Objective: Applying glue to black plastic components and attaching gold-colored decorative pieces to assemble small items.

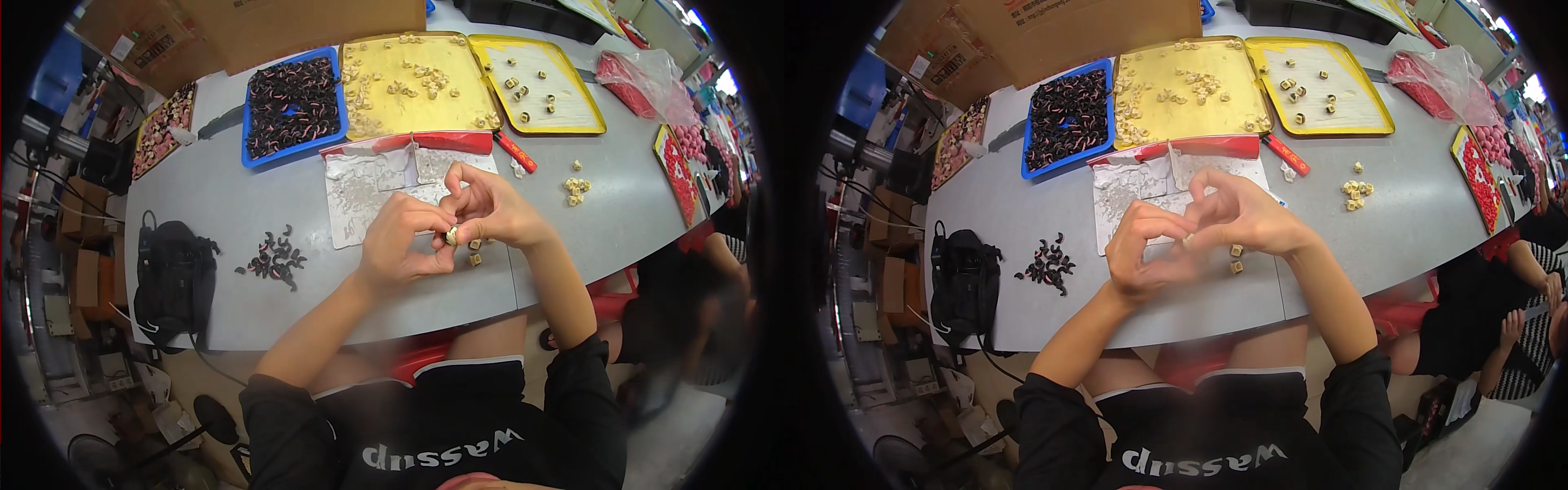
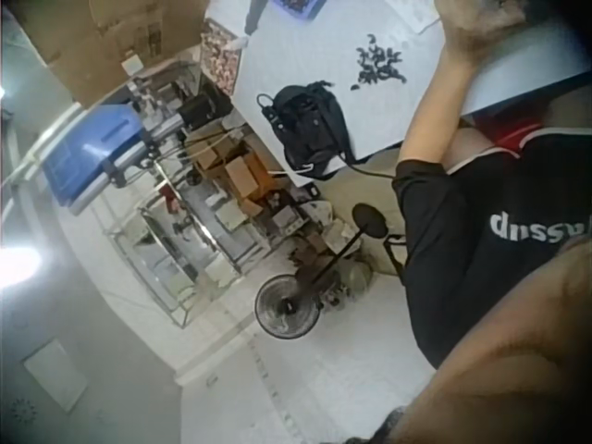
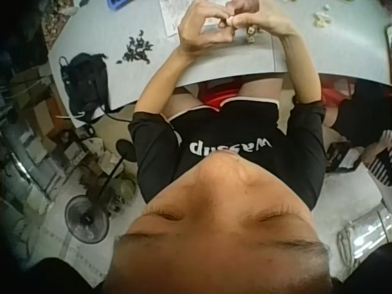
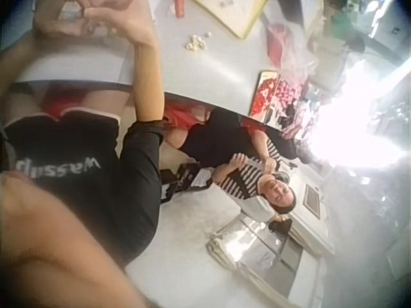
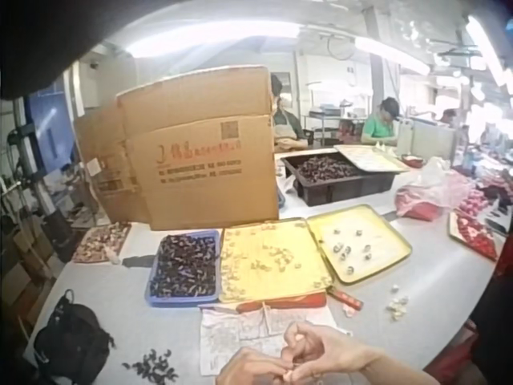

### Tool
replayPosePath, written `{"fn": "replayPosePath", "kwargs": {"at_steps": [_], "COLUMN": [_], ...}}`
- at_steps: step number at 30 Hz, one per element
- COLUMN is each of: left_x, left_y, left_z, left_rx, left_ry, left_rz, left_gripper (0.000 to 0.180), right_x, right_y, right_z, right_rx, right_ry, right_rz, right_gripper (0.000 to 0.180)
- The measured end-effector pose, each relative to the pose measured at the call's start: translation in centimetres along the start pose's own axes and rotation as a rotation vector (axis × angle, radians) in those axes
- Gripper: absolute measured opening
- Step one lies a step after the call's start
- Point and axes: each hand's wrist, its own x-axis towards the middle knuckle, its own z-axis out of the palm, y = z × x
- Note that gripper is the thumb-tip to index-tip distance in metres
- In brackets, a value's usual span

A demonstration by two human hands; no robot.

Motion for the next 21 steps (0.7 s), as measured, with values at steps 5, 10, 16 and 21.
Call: {"fn": "replayPosePath", "kwargs": {"at_steps": [5,10,16,21], "left_x": [0.5,0.9,-0.4,0.8], "left_y": [0.2,0.2,-0.6,-0.2], "left_z": [-0.1,-0.1,-0.7,-0.4], "left_rx": [-0.004,0.011,-0.348,-0.761], "left_ry": [-0.023,-0.012,0.023,-0.06], "left_rz": [-0.035,-0.088,-0.558,-0.964], "left_gripper": [0.039,0.035,0.022,0.025], "right_x": [-0.1,-0.2,0.2,0.1], "right_y": [-0.3,-0.9,-0.7,-0.8], "right_z": [0.0,0.8,1.6,1.7], "right_rx": [-0.02,-0.052,-0.342,-0.892], "right_ry": [-0.002,0.061,0.176,0.233], "right_rz": [0.007,0.004,-0.177,-0.516], "right_gripper": [0.049,0.04,0.035,0.037]}}
